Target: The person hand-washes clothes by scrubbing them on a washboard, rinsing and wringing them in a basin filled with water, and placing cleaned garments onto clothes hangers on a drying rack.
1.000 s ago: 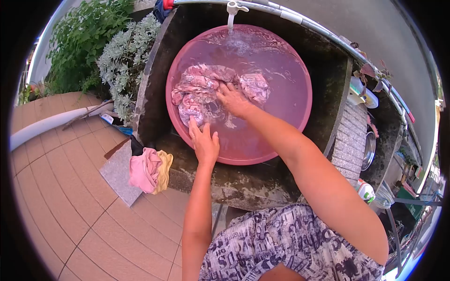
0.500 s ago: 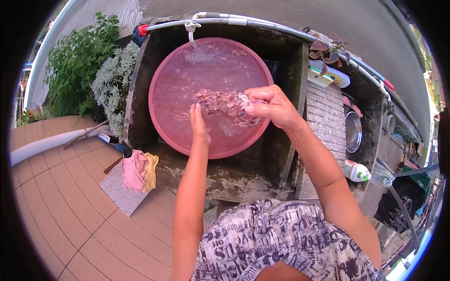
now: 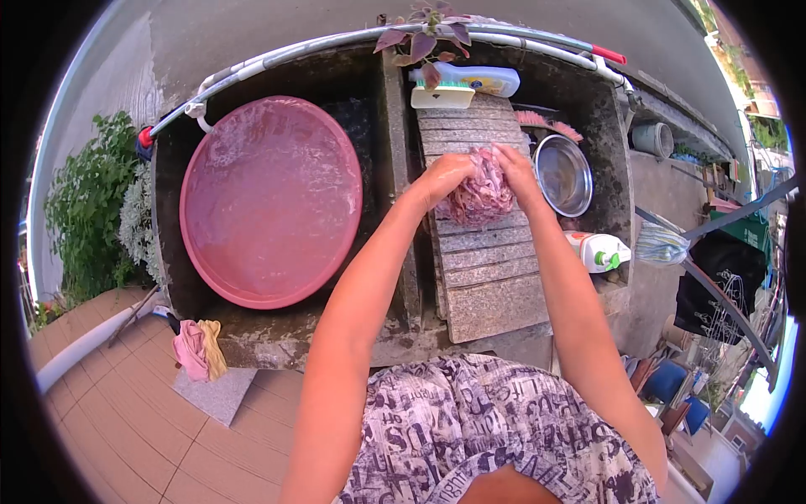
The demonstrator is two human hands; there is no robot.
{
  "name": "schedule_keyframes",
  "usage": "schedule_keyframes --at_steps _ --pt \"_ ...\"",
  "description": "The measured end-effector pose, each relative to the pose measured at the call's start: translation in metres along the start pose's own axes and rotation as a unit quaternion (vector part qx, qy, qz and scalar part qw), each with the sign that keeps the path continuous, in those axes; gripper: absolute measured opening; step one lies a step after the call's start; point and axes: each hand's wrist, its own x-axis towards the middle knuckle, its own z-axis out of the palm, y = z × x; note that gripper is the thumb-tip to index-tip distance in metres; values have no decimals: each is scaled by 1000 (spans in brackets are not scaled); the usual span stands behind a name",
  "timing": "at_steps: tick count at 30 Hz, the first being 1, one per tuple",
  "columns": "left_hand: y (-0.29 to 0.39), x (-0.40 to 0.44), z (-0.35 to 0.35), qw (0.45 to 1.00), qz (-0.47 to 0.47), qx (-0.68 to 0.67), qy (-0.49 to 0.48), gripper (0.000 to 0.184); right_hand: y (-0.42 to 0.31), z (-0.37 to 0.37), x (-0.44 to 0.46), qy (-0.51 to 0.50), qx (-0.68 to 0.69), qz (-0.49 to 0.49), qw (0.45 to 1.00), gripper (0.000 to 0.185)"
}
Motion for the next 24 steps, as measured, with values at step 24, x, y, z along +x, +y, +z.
schedule_keyframes --at_steps 24 --pt "-10 -17 92 866 113 427 234 35 -14 13 -90 80 -350 -255 898 58"
